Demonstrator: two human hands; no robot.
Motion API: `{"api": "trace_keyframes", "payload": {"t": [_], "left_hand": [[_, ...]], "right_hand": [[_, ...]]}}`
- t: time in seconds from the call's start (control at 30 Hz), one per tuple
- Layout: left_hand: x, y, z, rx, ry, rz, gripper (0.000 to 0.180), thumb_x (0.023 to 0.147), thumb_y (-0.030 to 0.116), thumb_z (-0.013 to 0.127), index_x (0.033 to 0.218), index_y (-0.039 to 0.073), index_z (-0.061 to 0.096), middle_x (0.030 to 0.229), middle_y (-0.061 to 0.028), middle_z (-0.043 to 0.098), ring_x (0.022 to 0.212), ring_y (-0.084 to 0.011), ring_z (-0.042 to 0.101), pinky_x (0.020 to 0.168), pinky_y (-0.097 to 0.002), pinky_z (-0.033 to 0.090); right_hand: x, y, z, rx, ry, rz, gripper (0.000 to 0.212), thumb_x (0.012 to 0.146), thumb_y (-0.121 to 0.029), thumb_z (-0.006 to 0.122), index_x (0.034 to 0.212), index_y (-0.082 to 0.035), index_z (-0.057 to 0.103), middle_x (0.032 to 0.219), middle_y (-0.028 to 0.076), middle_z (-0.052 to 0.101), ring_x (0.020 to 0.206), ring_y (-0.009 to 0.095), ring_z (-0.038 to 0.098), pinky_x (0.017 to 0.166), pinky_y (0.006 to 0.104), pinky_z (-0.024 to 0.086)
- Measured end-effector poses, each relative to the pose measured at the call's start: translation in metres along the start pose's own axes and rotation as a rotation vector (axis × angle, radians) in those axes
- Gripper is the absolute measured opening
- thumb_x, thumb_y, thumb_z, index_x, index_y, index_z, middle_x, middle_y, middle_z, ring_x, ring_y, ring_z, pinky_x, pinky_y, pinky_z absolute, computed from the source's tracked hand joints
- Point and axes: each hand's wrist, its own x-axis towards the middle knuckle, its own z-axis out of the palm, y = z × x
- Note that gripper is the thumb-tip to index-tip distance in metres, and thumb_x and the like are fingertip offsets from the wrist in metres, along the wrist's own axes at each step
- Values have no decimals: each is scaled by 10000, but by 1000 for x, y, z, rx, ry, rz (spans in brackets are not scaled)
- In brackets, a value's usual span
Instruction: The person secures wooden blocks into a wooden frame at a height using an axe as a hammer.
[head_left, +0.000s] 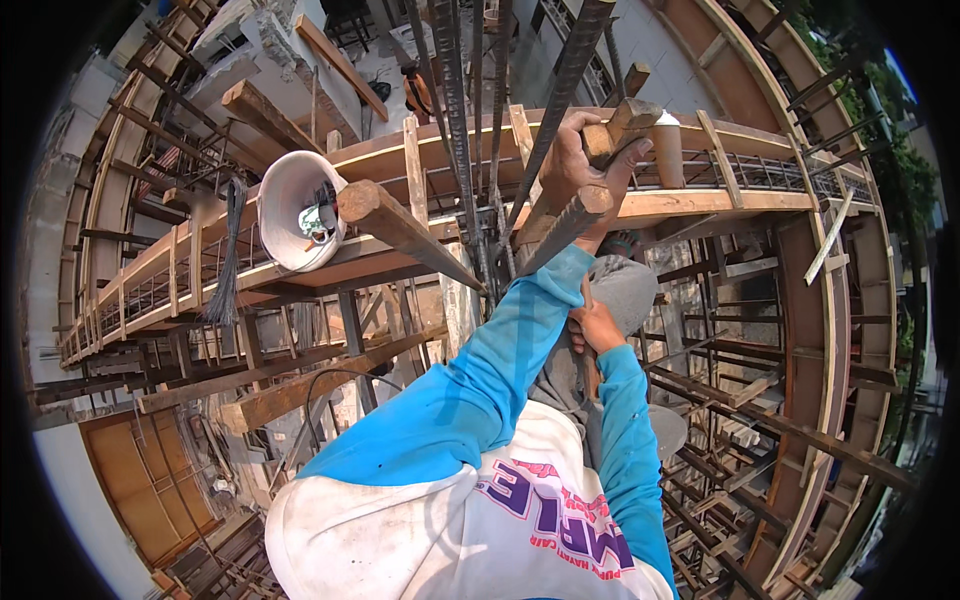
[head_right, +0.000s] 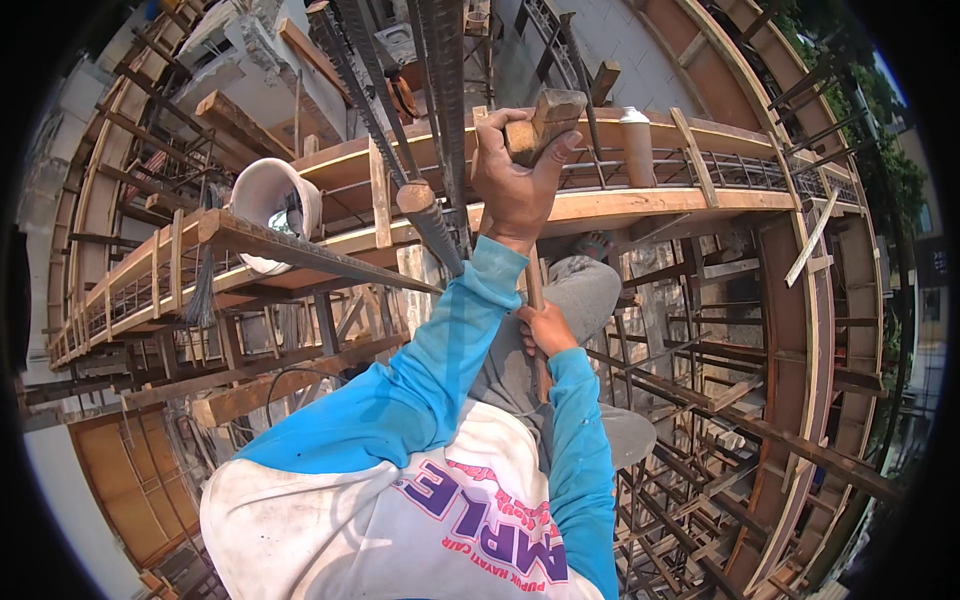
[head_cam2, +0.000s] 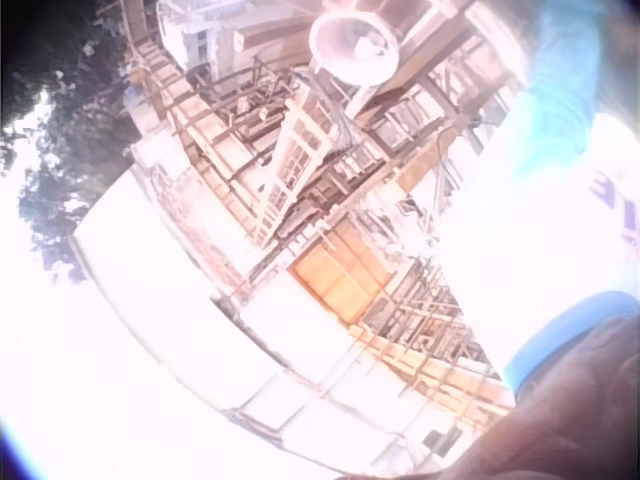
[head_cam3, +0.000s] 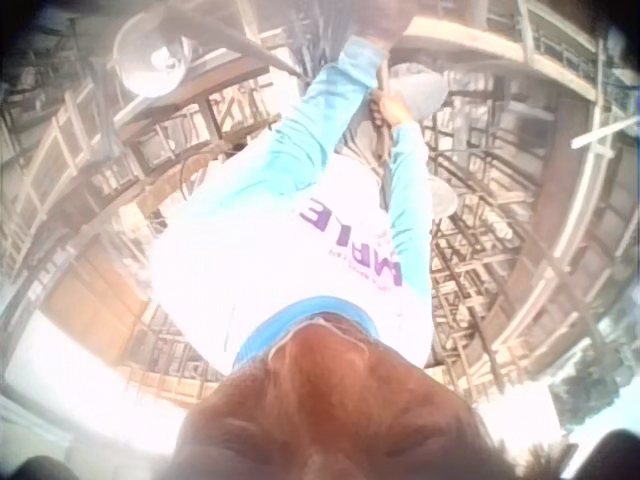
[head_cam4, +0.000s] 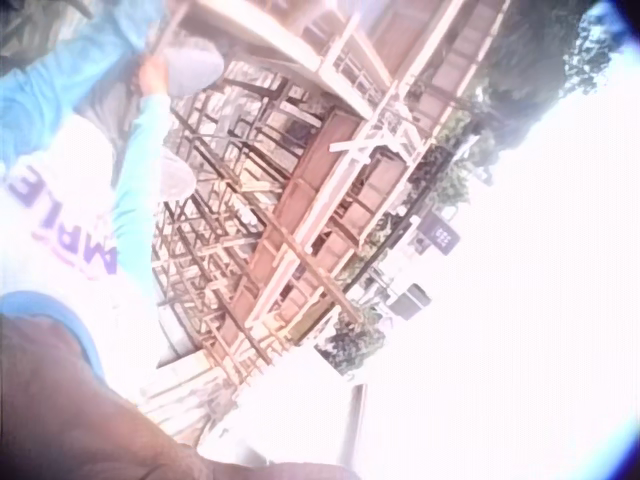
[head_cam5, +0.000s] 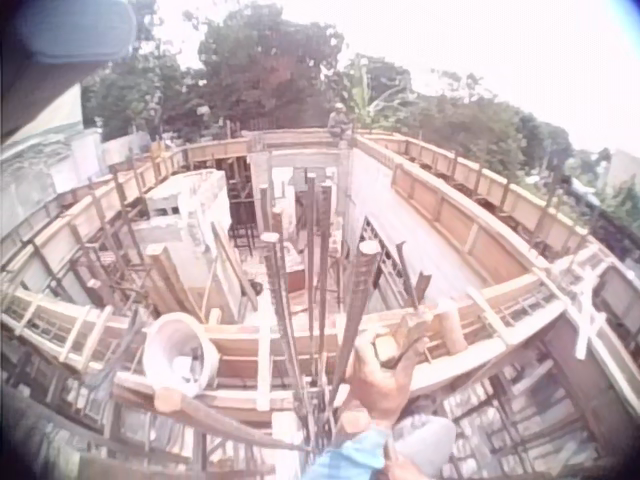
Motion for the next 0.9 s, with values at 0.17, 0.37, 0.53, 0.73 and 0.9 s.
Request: {"api": "trace_keyframes", "payload": {"t": [0.17,0.37,0.53,0.73,0.9], "left_hand": [[-13,-14,-9,32,13,-98,603,703,330,851,1072,16,492,937,-113,632,837,-204,638,753,-338,519],[-23,-25,-3,41,46,-58,713,621,414,873,1108,19,532,951,-151,624,859,-303,644,723,-394,515],[-28,-38,-8,275,67,70,752,581,390,895,1132,48,516,979,-126,618,870,-278,649,726,-385,526],[-24,-41,-7,257,91,112,707,600,350,874,1133,28,538,939,-137,631,822,-306,664,691,-401,534],[-32,-48,-7,241,95,44,701,600,342,865,1127,4,549,936,-175,630,812,-344,653,698,-426,527]], "right_hand": [[-8,-1,3,-14,20,-75,173,904,-227,581,915,-82,488,581,-16,397,449,104,377,400,278,320],[-69,-45,1,-22,305,-411,242,936,-316,546,935,-77,513,573,-48,361,447,51,338,396,227,259],[-139,-100,6,-192,495,-959,315,950,-375,556,1027,-73,507,641,-41,406,529,36,366,449,205,288],[-179,-132,17,-898,691,-857,291,935,-301,606,998,-40,494,697,45,514,616,116,480,530,298,382],[-206,-144,15,-855,598,-736,257,918,-252,627,935,-20,520,700,62,503,650,125,436,568,299,386]]}}
